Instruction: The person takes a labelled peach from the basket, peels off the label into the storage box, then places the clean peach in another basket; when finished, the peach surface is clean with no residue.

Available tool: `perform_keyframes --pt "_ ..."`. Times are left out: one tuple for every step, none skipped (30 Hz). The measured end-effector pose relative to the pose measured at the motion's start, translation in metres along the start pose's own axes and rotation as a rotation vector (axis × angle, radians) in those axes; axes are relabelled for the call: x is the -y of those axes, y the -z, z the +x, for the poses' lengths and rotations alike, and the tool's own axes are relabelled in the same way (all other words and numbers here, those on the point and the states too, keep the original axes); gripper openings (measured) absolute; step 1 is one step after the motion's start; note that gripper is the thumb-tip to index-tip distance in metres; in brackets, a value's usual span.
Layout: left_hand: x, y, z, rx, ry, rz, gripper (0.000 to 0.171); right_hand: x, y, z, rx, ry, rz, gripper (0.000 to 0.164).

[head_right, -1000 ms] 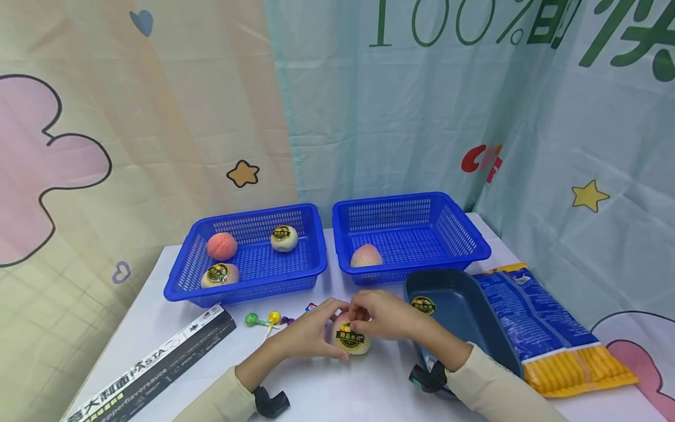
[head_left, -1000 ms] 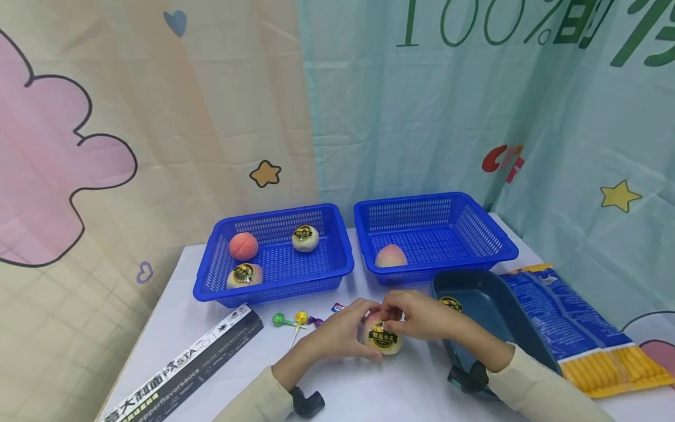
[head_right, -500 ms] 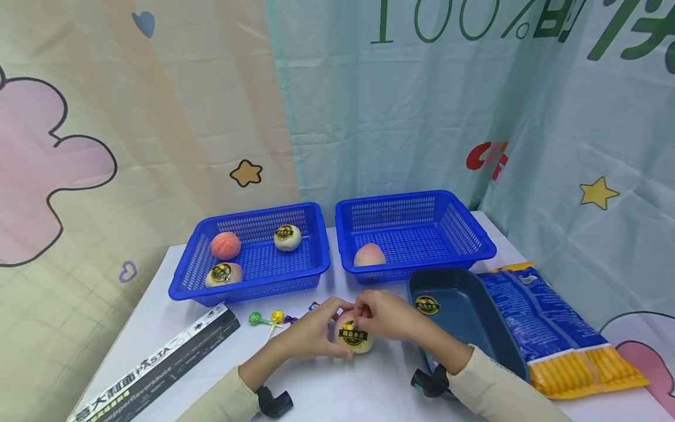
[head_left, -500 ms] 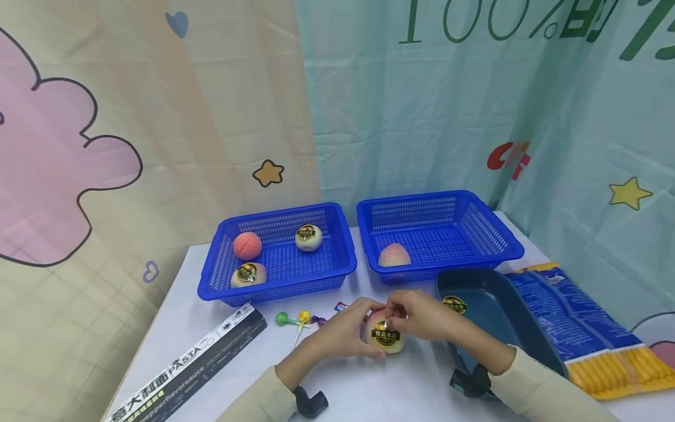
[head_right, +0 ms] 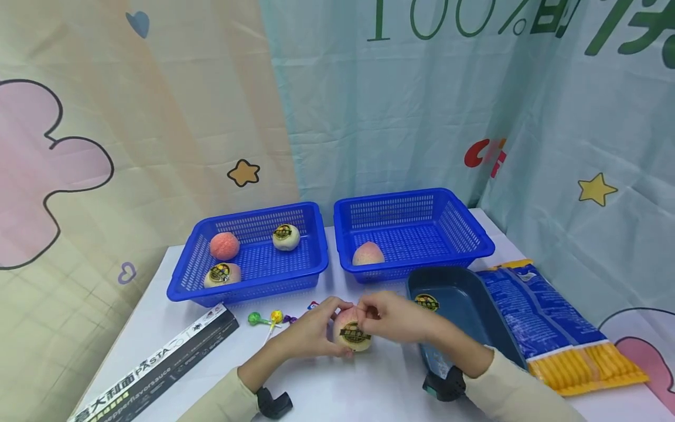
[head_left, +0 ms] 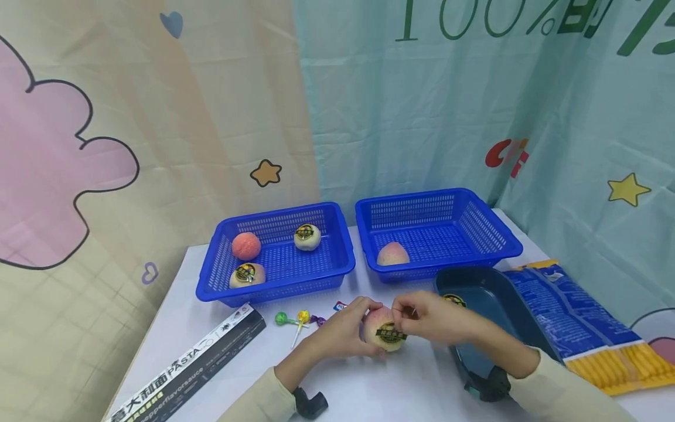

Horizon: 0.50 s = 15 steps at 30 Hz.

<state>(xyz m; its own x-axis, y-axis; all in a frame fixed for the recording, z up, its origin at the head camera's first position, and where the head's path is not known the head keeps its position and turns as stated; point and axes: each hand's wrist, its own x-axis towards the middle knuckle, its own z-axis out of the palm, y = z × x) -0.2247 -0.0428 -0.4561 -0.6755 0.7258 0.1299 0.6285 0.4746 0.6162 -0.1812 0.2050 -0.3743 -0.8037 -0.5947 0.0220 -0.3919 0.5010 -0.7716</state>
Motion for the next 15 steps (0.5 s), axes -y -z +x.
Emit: perform_keyframes --pt "0.0 0.0 0.0 -0.001 0.0 0.002 0.081 0.0 0.012 -0.006 0.002 0.0 0.003 0.011" --pt "0.0 0.0 0.001 -0.001 0.006 0.002 0.081 -0.001 0.025 -0.013 0.0 -0.005 0.001 0.01" --pt "0.0 0.0 0.001 -0.003 0.006 0.004 0.081 -0.004 0.04 -0.021 -0.005 -0.017 -0.016 0.009" --pt "0.0 0.0 0.002 -0.004 0.008 0.008 0.081 -0.01 0.055 -0.027 -0.012 -0.042 -0.046 0.009" --pt "0.0 0.0 0.002 -0.005 0.011 0.008 0.081 -0.019 0.069 -0.034 -0.014 -0.075 -0.074 0.009" --pt "0.0 0.0 0.003 -0.005 0.016 0.008 0.081 -0.028 0.081 -0.04 -0.009 -0.106 -0.104 0.01" --pt "0.0 0.0 0.003 -0.003 0.023 0.006 0.081 -0.039 0.091 -0.045 0.004 -0.146 -0.121 0.01" --pt "0.0 0.0 0.003 0.002 0.031 0.001 0.081 -0.05 0.099 -0.049 0.021 -0.185 -0.137 0.011" --pt "0.0 0.0 0.002 0.007 0.038 -0.005 0.081 -0.061 0.104 -0.052 0.041 -0.225 -0.152 0.012" --pt "0.0 0.0 0.002 0.012 0.045 -0.011 0.082 -0.07 0.107 -0.055 0.057 -0.252 -0.17 0.013" --pt "0.0 0.0 0.001 0.015 0.052 -0.019 0.082 -0.079 0.109 -0.056 0.068 -0.266 -0.188 0.014" --pt "0.0 0.0 0.001 0.017 0.056 -0.023 0.082 -0.086 0.109 -0.057 0.072 -0.271 -0.218 0.015" --pt "0.0 0.0 0.0 0.018 0.059 -0.026 0.082 -0.092 0.108 -0.057 0.071 -0.282 -0.244 0.015" --pt "0.0 0.0 0.0 0.019 0.061 -0.029 0.082 -0.096 0.106 -0.057 0.064 -0.284 -0.283 0.016" --pt "0.0 -0.001 0.0 0.018 0.061 -0.032 0.082 -0.1 0.105 -0.057 0.055 -0.279 -0.332 0.017"
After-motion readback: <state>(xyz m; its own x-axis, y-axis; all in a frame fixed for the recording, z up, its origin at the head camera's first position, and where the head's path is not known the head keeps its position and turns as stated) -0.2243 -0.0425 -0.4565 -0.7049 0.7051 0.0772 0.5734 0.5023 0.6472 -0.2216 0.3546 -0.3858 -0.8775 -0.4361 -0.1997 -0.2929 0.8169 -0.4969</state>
